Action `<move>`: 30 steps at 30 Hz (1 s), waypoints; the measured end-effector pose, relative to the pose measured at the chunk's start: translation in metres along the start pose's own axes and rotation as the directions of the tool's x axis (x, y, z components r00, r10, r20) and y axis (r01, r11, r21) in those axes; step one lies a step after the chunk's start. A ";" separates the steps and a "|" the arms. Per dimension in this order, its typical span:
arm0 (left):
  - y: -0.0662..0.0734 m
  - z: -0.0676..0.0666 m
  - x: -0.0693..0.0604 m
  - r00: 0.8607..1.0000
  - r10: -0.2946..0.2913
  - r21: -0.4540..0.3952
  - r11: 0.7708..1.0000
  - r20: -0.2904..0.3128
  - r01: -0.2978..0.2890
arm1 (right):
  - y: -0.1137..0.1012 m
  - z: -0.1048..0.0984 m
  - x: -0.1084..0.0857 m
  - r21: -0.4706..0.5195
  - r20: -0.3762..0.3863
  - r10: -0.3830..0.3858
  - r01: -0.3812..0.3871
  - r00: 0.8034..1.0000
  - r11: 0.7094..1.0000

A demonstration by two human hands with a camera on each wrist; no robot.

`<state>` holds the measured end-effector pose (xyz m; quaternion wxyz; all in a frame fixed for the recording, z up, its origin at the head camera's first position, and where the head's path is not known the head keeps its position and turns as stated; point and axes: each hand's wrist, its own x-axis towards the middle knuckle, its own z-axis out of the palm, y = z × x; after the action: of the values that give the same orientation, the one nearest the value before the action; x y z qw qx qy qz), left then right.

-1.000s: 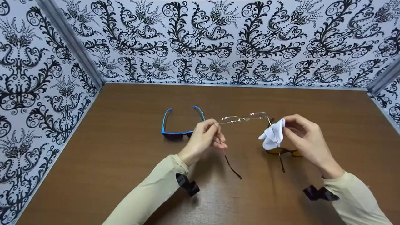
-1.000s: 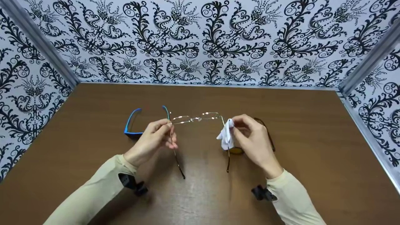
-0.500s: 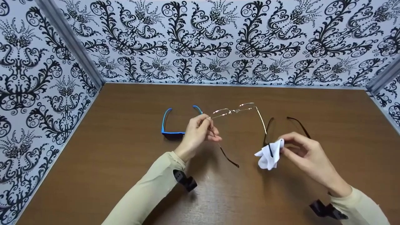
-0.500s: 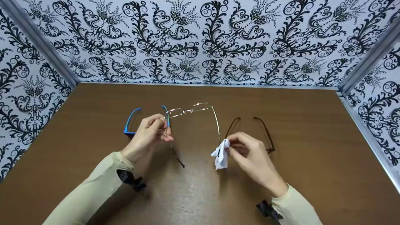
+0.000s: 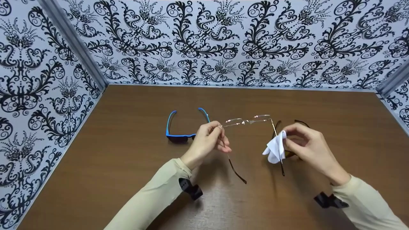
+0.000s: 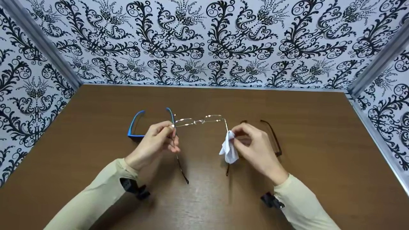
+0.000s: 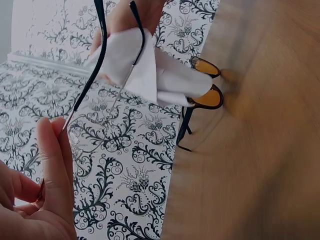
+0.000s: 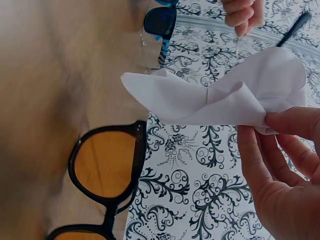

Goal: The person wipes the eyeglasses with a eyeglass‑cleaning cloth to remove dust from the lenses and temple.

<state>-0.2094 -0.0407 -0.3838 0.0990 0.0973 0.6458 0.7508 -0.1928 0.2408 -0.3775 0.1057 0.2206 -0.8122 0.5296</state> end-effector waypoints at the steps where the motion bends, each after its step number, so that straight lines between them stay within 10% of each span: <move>1: 0.000 0.001 -0.001 1.000 0.003 0.003 1.000 0.009 -0.003 | 0.001 0.000 0.003 -0.006 0.003 -0.008 0.008 1.000 1.000; 14: -0.002 0.008 -0.003 0.996 0.005 0.020 1.000 0.084 -0.007 | 0.002 -0.007 0.020 -0.099 -0.045 -0.015 0.010 0.999 0.995; 30: -0.001 -0.007 0.007 0.995 0.046 -0.019 0.999 -0.093 -0.048 | -0.006 0.013 -0.017 -0.020 0.055 -0.159 0.161 0.986 0.987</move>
<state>-0.2178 -0.0452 -0.3854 0.0523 0.0766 0.6394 0.7633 -0.1747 0.2314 -0.3848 0.1289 0.2977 -0.8008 0.5035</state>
